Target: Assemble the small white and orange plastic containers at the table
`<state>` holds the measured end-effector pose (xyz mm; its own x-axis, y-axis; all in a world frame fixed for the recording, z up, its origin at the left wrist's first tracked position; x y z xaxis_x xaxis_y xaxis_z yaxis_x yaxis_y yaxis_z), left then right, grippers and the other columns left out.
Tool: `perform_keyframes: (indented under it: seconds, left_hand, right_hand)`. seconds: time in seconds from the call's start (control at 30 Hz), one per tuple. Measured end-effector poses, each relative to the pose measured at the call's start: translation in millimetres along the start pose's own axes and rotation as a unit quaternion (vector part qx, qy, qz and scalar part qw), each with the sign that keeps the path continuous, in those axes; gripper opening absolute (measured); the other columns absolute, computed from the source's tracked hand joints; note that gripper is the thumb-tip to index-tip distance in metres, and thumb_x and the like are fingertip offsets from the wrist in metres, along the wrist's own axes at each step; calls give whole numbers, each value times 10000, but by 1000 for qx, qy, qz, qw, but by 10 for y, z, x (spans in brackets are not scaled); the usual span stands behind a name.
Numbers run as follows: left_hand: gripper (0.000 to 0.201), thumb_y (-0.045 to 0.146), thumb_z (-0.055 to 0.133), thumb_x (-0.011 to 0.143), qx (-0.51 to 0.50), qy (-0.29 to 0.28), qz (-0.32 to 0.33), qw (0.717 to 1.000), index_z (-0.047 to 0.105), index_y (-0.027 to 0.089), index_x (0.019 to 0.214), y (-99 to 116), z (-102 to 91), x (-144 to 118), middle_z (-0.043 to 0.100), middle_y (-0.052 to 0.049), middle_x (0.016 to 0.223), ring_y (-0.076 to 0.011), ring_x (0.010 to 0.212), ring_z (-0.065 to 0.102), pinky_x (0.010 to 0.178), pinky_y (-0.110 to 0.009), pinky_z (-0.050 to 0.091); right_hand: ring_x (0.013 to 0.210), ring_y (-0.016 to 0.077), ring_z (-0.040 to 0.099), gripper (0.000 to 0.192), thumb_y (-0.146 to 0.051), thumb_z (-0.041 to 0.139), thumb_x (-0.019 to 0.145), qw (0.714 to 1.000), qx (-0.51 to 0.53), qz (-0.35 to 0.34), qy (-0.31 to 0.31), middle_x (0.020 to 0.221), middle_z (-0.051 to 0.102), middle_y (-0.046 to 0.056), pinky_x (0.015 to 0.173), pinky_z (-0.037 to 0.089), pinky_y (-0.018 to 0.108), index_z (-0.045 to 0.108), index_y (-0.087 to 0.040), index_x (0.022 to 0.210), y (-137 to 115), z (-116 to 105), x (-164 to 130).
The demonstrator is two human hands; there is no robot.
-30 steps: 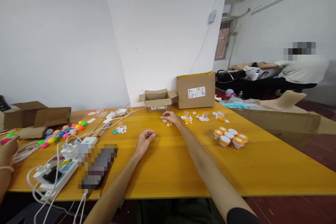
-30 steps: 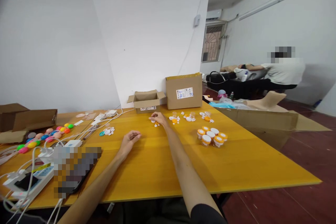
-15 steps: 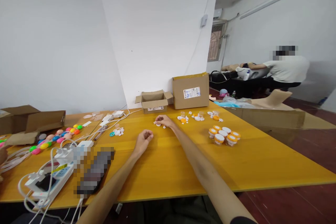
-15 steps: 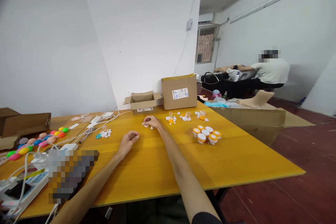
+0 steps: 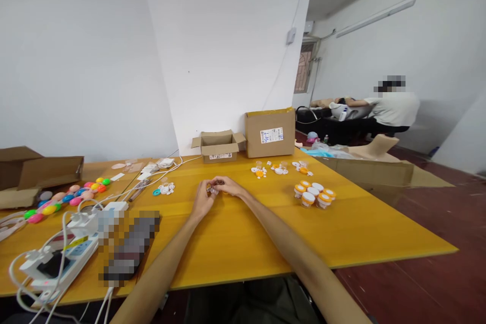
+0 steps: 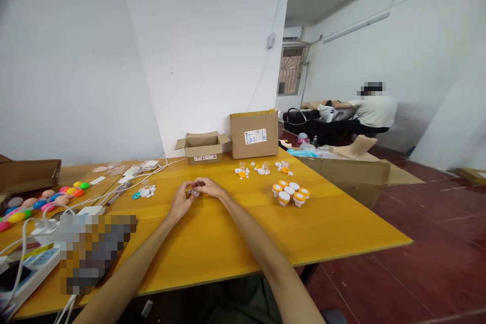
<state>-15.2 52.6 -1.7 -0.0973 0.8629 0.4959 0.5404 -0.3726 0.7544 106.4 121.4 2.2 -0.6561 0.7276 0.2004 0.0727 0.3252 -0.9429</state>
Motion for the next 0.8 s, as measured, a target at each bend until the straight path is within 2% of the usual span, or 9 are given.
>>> perform_keyframes:
  seconds: [0.17, 0.27, 0.37, 0.5, 0.67, 0.8]
  left_hand:
    - [363, 93, 624, 728, 74, -30, 30, 996, 579, 217, 1066, 98, 41, -72, 623, -52, 1080, -220, 1064, 603, 948, -372, 463]
    - [397, 113, 629, 728, 99, -57, 24, 993, 563, 224, 1103, 120, 60, -111, 601, -59, 1136, -231, 1089, 594, 969, -385, 451]
    - [415, 168, 649, 749, 117, -68, 18, 991, 544, 227, 1146, 137, 58, -135, 588, -74, 1183, -247, 1133, 579, 968, -391, 447]
    - [439, 230, 672, 772, 135, -73, 8, 988, 516, 227, 1183, 160, 52, -145, 576, -93, 1244, -263, 1210, 543, 979, -397, 433]
    - [465, 287, 663, 800, 148, -87, 0, 985, 485, 221, 1224, 185, 63, -152, 558, -115, 1303, -277, 1257, 518, 1006, -420, 413]
    - [460, 279, 633, 815, 152, -107, -7, 983, 473, 212, 1241, 213, 74, -145, 546, -129, 1329, -274, 1262, 518, 1039, -422, 387]
  right_hand:
    - [864, 165, 620, 341, -158, 650, 697, 1000, 23, 14, -1, 973, 687, 7, 700, 484, 259, 626, -219, 1032, 45, 110, -187]
    - [940, 173, 630, 358, -168, 653, 721, 999, 36, -7, 12, 1031, 691, 26, 787, 500, 287, 611, -222, 1072, 77, 140, -257]
    - [957, 181, 640, 287, -197, 646, 761, 998, 25, -32, 38, 1010, 700, 34, 859, 503, 327, 621, -215, 1046, 106, 128, -273]
    - [903, 177, 648, 200, -261, 661, 782, 996, 14, -55, 69, 933, 699, 23, 862, 511, 344, 636, -212, 974, 124, 88, -265]
    - [866, 171, 655, 201, -353, 685, 773, 990, 59, -55, 119, 880, 695, 16, 849, 526, 336, 631, -229, 922, 148, 33, -276]
    - [915, 183, 659, 210, -373, 674, 770, 977, 84, -60, 189, 936, 696, 34, 865, 528, 343, 629, -231, 918, 175, -47, -297]
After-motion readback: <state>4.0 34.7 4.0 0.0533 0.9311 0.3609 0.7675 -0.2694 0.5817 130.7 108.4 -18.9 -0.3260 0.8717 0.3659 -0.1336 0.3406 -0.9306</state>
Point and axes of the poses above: each hand's wrist, its own x-axis towards the middle knuckle, its own z-axis out of the palm, y = z × x, the point moved 4 cm from there along x, towards the middle knuckle
